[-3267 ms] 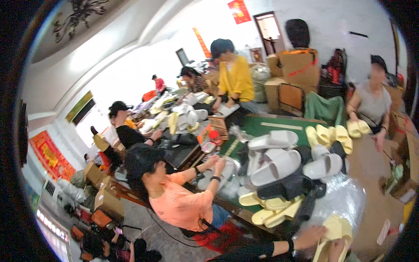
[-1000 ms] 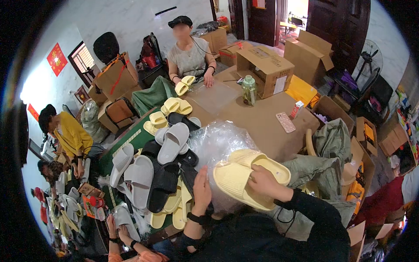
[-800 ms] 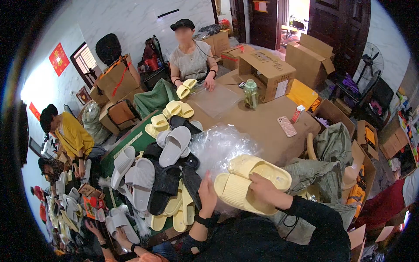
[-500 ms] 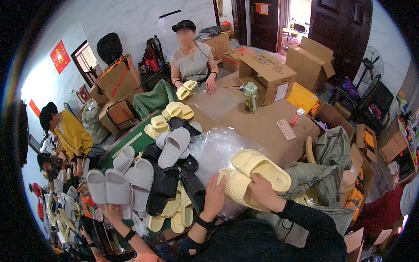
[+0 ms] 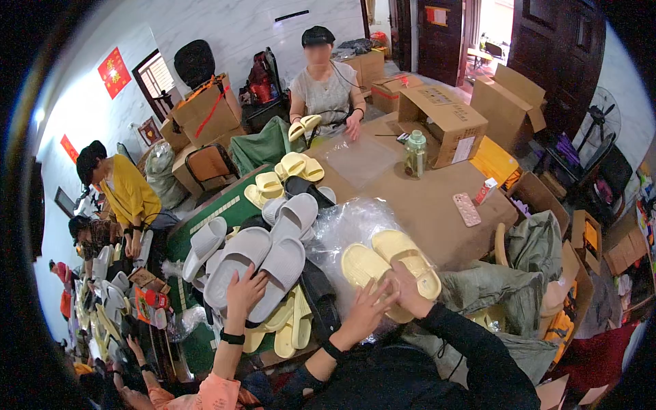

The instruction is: Packaging pairs of slippers into plastic bags and placing them into a large green storage sack.

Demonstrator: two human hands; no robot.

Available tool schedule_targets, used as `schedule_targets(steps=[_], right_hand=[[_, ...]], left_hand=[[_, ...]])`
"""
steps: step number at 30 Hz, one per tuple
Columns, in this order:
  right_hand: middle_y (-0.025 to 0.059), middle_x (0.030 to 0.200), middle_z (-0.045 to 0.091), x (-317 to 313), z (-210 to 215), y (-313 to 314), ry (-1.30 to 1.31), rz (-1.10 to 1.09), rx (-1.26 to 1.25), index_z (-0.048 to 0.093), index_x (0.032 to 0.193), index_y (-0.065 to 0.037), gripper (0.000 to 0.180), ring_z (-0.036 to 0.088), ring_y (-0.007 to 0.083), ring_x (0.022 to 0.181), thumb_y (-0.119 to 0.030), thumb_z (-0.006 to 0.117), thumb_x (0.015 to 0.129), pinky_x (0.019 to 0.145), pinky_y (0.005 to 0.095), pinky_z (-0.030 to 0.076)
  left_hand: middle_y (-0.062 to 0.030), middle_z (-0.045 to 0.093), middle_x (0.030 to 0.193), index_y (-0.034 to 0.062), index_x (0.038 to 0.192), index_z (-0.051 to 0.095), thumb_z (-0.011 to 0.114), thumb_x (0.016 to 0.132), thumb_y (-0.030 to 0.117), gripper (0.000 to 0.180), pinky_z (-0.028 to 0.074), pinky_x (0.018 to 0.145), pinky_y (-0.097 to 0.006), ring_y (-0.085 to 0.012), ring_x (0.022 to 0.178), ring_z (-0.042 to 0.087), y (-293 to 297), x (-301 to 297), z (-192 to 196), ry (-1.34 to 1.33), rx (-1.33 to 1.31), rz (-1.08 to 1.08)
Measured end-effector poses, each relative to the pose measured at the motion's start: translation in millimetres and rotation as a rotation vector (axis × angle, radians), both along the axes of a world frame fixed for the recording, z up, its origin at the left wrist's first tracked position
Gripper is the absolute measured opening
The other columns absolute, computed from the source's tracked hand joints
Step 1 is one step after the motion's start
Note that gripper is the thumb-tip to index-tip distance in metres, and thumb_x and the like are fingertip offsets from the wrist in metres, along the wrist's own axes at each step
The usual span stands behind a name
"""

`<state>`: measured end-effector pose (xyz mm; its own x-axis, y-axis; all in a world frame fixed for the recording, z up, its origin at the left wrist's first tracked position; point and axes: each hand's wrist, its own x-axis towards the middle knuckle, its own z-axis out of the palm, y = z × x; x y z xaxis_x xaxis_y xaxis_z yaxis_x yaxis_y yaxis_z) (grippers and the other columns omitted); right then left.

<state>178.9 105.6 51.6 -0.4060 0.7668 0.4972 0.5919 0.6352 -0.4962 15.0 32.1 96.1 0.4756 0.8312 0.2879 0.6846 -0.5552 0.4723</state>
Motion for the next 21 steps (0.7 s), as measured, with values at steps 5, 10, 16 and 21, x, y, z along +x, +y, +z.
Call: schedule_targets(steps=[5,10,16,21], right_hand=[[0.0167,0.087,0.051,-6,-14,4,-0.112,0.038,0.17,0.048,0.088,-0.003,0.018,0.052,0.0333,0.085,-0.018,0.053,0.079,0.072,0.04,0.043],[0.0127,0.08,0.047,-34,-14,8,0.23,-0.097,-0.302,0.046,0.092,-0.002,0.022,0.046,0.0254,0.074,-0.023,0.047,0.086,0.066,0.0355,0.04],[0.0217,0.083,0.047,-36,-21,43,0.727,-0.392,-0.855,0.047,0.086,0.002,0.013,0.046,0.0347,0.077,-0.01,0.048,0.08,0.07,0.0389,0.039],[0.0161,0.074,0.05,-36,-43,68,0.167,-0.405,-0.078,0.052,0.089,0.0,0.014,0.052,0.0313,0.071,-0.011,0.052,0.079,0.064,0.0403,0.043]], left_hand=[[-0.0068,0.03,0.145,0.0286,0.131,0.046,0.054,0.085,0.016,0.049,0.025,0.101,-0.057,-0.0395,0.129,0.029,6,-4,-3,-0.006,0.046,-0.004],[-0.0037,0.03,0.145,0.027,0.13,0.047,0.056,0.084,0.02,0.047,0.024,0.101,-0.058,-0.0374,0.133,0.024,4,-3,0,0.052,0.084,-0.199],[-0.0029,0.03,0.145,0.0265,0.131,0.047,0.055,0.086,0.02,0.047,0.022,0.103,-0.059,-0.0351,0.136,0.017,-8,3,11,0.088,-0.046,-0.284],[-0.0047,0.029,0.146,0.0254,0.132,0.046,0.054,0.085,0.013,0.049,0.022,0.104,-0.057,-0.0335,0.136,0.019,-17,15,11,-0.083,-0.096,-0.344]])
